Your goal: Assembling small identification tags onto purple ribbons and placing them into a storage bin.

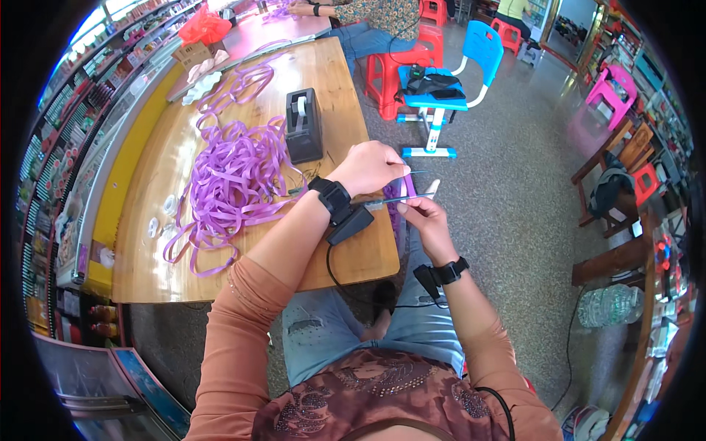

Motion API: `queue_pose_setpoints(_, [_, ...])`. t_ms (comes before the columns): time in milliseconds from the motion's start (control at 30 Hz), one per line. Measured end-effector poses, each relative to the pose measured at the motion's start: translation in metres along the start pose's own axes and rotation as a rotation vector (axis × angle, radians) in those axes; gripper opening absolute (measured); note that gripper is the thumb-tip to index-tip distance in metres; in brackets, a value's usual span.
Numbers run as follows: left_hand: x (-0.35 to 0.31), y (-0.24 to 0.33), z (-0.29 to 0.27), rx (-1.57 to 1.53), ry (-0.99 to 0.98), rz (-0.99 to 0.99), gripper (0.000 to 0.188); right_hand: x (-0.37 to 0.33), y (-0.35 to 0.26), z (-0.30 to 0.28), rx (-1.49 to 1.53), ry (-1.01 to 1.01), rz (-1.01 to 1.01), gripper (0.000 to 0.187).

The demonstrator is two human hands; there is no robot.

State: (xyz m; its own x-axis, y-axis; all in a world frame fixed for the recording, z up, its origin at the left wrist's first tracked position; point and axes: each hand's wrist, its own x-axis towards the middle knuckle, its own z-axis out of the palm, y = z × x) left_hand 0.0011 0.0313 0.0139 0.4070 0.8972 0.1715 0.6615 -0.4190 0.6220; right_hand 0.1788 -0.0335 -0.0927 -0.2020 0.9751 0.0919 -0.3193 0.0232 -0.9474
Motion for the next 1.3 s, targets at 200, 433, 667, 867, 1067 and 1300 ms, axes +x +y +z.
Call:
queue_pose_setpoints(200, [0.000, 0.007, 0.002, 0.083, 0.001, -0.020, 0.029, -0.014, -0.021, -0.016, -0.066, 0.004, -0.078, 0.005])
queue_pose_setpoints(433, [0.001, 0.012, 0.004, 0.264, -0.094, -0.006, 0.041, -0.014, -0.033, -0.012, -0.109, -0.031, -0.094, 0.007])
queue_pose_setpoints(667, [-0.001, 0.006, 0.006, 0.294, -0.106, 0.054, 0.039, -0.015, -0.039, -0.008, -0.137, -0.041, -0.120, 0.006])
queue_pose_setpoints(867, [-0.019, 0.031, 0.006, 0.257, 0.183, 0.247, 0.010, -0.018, -0.045, -0.006, -0.162, 0.000, -0.115, 0.003])
queue_pose_setpoints(1067, [-0.045, 0.039, 0.007, 0.239, -0.040, 0.307, 0.030, -0.021, -0.061, 0.011, -0.138, 0.073, -0.040, 0.008])
queue_pose_setpoints(1300, [-0.034, 0.043, 0.016, 0.319, -0.071, 0.321, 0.024, -0.021, -0.074, 0.019, -0.050, 0.150, 0.101, 0.011])
